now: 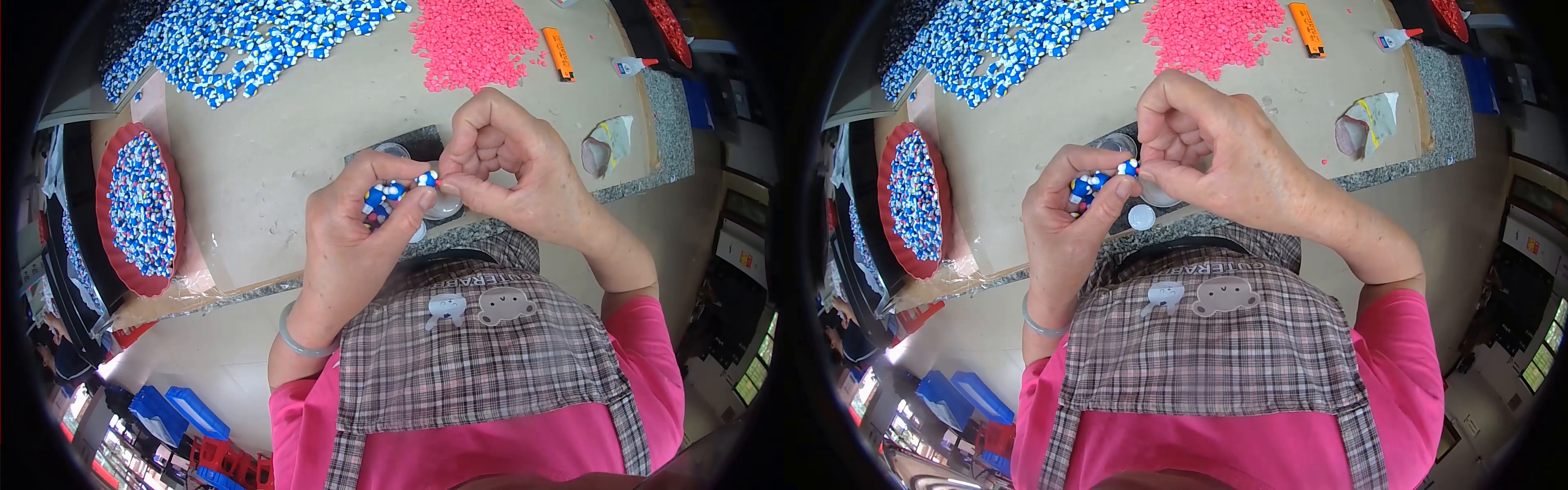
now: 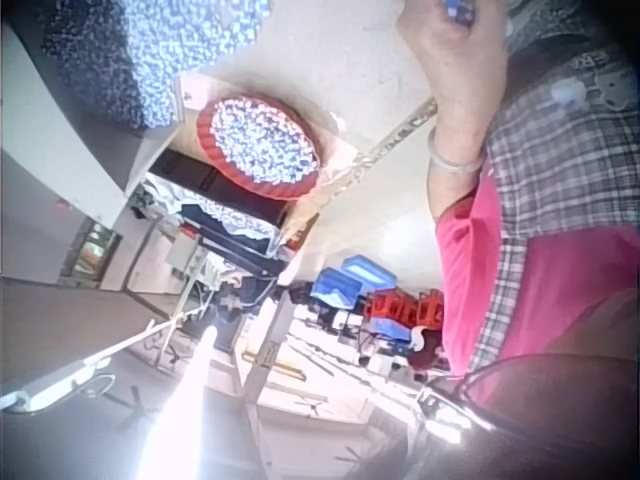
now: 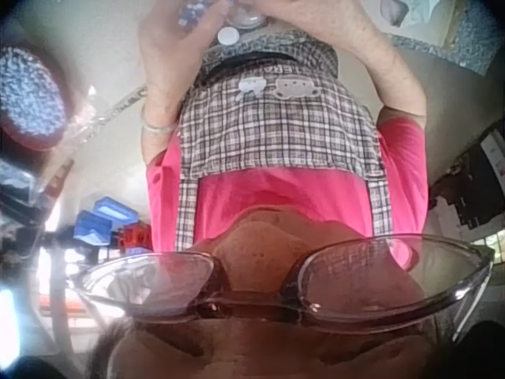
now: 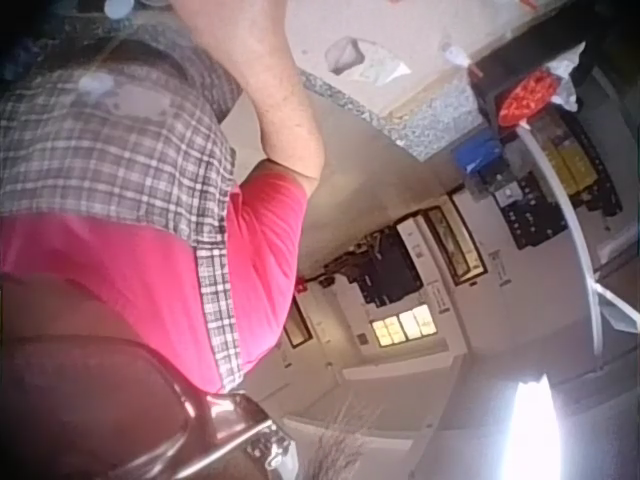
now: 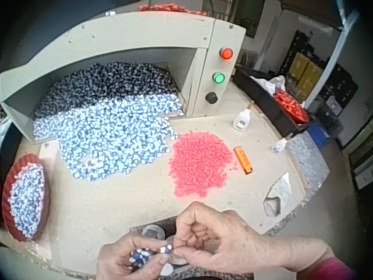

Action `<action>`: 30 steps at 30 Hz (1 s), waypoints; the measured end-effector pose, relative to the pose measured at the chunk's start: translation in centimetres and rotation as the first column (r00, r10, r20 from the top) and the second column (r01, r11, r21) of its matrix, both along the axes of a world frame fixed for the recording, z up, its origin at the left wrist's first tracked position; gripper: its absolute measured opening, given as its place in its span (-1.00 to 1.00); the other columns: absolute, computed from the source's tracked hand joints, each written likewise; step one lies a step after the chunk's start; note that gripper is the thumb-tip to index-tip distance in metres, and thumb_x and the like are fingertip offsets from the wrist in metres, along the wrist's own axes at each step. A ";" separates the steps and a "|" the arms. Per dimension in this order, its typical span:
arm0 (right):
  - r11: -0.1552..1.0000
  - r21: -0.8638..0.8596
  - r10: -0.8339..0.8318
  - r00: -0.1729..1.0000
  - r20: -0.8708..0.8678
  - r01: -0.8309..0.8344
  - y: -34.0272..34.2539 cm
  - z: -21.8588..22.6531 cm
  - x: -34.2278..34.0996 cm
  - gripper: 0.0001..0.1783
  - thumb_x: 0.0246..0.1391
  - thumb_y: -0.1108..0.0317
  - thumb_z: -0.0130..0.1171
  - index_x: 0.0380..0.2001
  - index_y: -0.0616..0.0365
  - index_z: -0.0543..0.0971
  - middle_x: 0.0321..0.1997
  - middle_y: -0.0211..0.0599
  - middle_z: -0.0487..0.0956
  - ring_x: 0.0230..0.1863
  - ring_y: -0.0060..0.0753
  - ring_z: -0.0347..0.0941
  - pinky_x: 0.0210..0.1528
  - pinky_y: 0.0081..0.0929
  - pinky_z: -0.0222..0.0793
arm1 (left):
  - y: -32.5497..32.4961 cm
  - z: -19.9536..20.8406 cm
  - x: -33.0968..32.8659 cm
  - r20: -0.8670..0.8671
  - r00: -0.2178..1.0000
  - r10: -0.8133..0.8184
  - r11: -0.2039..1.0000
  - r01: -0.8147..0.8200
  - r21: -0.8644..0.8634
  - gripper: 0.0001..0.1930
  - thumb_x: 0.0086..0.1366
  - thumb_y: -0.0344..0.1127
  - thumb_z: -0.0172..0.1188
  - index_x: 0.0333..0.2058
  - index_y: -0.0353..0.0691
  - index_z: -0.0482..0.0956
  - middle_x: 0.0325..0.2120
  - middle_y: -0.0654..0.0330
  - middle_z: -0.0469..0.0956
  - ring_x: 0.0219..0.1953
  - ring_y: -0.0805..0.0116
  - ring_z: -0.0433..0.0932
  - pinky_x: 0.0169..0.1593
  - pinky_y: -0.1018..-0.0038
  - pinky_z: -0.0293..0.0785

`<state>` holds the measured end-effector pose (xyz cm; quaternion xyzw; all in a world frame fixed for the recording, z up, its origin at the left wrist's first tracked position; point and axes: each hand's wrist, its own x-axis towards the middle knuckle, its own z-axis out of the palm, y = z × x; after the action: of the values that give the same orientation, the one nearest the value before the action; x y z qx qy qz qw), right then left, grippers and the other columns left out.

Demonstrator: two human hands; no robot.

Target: The person assembles small figurines by picking up individual components, applying glue, attaching the pieces together by hand, and wiping the parts with a cloth.

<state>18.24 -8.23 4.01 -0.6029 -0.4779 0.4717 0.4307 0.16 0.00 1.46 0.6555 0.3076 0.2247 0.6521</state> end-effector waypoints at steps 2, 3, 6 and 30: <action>1.000 -0.008 -0.005 0.999 0.036 0.005 0.1 0.0 0.0 -0.69 0.00 0.63 0.23 -0.25 0.18 0.33 -0.33 -0.38 0.53 -0.30 -0.68 0.51 -0.29 -0.69 0.44 | -0.1 0.1 0.0 -0.017 1.000 -0.002 0.998 0.003 0.062 -0.87 0.19 -0.49 0.28 -0.28 -0.28 0.56 -0.45 0.25 0.61 -0.40 0.55 0.58 -0.32 0.61 0.46; 1.000 -0.007 -0.006 0.999 0.036 0.006 0.0 0.0 0.0 -0.69 0.00 0.63 0.23 -0.25 0.18 0.33 -0.33 -0.38 0.53 -0.30 -0.68 0.51 -0.29 -0.69 0.44 | -0.1 0.1 0.0 -0.032 0.999 -0.001 0.992 0.005 0.124 -0.87 0.17 -0.49 0.29 -0.29 -0.27 0.56 -0.46 0.23 0.61 -0.42 0.51 0.60 -0.34 0.59 0.47; 0.999 -0.021 -0.041 0.999 -0.013 0.041 0.0 0.3 -0.2 -0.68 0.01 0.62 0.25 -0.26 0.17 0.33 -0.36 -0.37 0.54 -0.33 -0.69 0.51 -0.32 -0.70 0.45 | -0.1 0.0 0.0 -0.038 0.999 -0.007 0.968 0.016 0.248 -0.86 0.16 -0.48 0.30 -0.30 -0.27 0.56 -0.46 0.20 0.61 -0.43 0.42 0.62 -0.34 0.56 0.49; 0.971 0.229 -0.207 0.718 0.664 0.068 -0.5 -5.6 5.7 -0.89 -0.01 0.54 0.21 -0.35 0.21 0.54 -0.35 -0.25 0.52 -0.38 -0.24 0.52 -0.32 -0.36 0.45 | 4.9 -2.9 -3.0 0.490 0.761 0.425 0.541 0.220 -0.812 -0.79 0.39 -0.34 -0.08 -0.11 -0.34 0.41 -0.20 -0.04 0.45 -0.39 0.44 0.41 -0.52 0.69 0.30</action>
<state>23.94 -8.71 -1.59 -0.7244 -0.5987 0.1361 0.3134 -2.84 4.94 -1.39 0.1250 0.1756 0.2996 0.9294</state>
